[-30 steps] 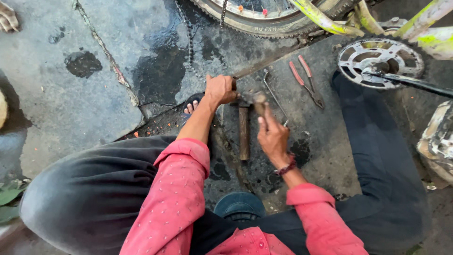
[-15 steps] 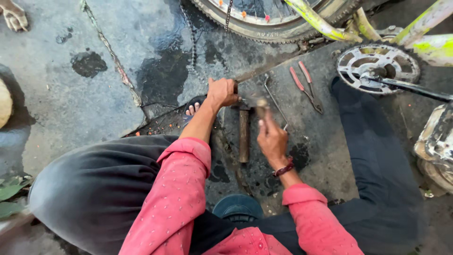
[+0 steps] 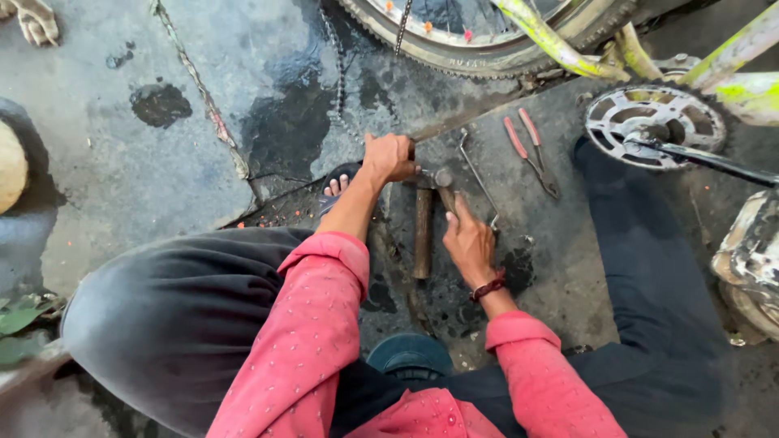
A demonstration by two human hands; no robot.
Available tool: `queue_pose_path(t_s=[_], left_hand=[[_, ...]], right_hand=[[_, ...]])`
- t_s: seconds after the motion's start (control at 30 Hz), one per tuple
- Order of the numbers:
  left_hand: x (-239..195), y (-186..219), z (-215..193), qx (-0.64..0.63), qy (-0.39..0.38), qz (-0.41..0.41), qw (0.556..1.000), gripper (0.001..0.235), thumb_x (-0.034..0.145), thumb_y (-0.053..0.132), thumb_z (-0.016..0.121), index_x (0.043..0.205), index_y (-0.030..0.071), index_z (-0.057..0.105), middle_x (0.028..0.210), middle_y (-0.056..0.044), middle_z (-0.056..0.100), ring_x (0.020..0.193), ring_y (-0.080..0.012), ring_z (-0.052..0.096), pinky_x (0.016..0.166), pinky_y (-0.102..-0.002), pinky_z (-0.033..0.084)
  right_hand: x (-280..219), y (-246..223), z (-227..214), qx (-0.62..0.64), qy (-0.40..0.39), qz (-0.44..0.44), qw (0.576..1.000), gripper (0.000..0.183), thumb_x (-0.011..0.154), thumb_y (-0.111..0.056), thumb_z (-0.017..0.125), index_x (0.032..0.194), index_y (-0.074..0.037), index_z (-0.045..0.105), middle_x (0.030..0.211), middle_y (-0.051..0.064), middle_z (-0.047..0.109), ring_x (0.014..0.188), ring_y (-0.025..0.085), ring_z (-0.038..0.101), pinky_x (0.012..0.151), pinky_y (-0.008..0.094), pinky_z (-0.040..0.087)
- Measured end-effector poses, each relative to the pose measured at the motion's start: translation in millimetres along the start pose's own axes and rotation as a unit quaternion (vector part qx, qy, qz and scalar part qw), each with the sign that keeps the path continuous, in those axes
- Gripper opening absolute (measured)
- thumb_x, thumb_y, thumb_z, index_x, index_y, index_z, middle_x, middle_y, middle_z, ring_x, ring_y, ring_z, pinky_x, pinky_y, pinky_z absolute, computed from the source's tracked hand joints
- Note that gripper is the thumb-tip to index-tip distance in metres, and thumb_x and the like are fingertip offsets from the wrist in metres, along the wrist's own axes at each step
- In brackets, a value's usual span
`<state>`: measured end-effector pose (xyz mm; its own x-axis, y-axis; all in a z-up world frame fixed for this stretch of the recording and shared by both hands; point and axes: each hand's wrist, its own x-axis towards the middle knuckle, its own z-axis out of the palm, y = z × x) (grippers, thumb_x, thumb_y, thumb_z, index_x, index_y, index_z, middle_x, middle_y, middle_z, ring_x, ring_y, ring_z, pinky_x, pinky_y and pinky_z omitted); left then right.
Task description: The person uses a hammer and pliers to repair a bicycle chain while sitting on the ground. They repeatedly hammer a chain link and then install the chain onto the bicycle's gears.
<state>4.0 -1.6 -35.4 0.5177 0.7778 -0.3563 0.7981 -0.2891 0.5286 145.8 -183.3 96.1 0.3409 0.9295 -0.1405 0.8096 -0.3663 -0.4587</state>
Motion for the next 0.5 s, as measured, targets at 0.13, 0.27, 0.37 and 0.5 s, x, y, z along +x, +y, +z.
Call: queue_pose_path(t_s=[0.13, 0.27, 0.37, 0.5], left_hand=[[-12, 1, 11, 0.019, 0.003, 0.011, 1.000, 0.041, 0.070, 0.048, 0.084, 0.095, 0.015, 0.078, 0.094, -0.015, 0.076, 0.093, -0.0359, 0.072, 0.097, -0.070, 0.035], [-10, 6, -11, 0.014, -0.042, -0.003, 0.999, 0.032, 0.075, 0.046, 0.082, 0.092, 0.019, 0.080, 0.093, -0.011, 0.077, 0.096, -0.0321, 0.072, 0.102, -0.066, 0.035], [-14, 10, -23, -0.002, -0.030, -0.002, 1.000, 0.029, 0.074, 0.043, 0.082, 0.092, 0.020, 0.081, 0.093, -0.010, 0.077, 0.094, -0.0308, 0.072, 0.101, -0.064, 0.036], [-16, 14, -26, -0.005, -0.043, 0.005, 0.999, 0.026, 0.077, 0.043, 0.080, 0.093, 0.022, 0.080, 0.093, -0.007, 0.078, 0.093, -0.0289, 0.073, 0.099, -0.063, 0.036]], right_hand=[[-7, 13, 4, 0.008, -0.022, 0.063, 0.998, 0.048, 0.099, -0.030, 0.060, 0.145, -0.018, 0.060, 0.092, 0.029, 0.070, 0.086, 0.051, 0.066, 0.075, 0.058, 0.051], [15, 38, -7, -0.019, 0.038, 0.084, 0.996, 0.045, 0.098, -0.030, 0.062, 0.141, -0.019, 0.063, 0.095, 0.027, 0.072, 0.085, 0.050, 0.068, 0.074, 0.057, 0.052], [23, 76, -19, -0.090, 0.033, 0.138, 0.986, 0.048, 0.095, -0.024, 0.063, 0.142, -0.021, 0.064, 0.099, 0.027, 0.071, 0.088, 0.050, 0.066, 0.080, 0.058, 0.049], [12, 119, -8, -0.117, 0.112, 0.051, 0.985, 0.050, 0.089, -0.011, 0.064, 0.139, -0.013, 0.066, 0.116, 0.021, 0.068, 0.106, 0.043, 0.062, 0.091, 0.052, 0.048]])
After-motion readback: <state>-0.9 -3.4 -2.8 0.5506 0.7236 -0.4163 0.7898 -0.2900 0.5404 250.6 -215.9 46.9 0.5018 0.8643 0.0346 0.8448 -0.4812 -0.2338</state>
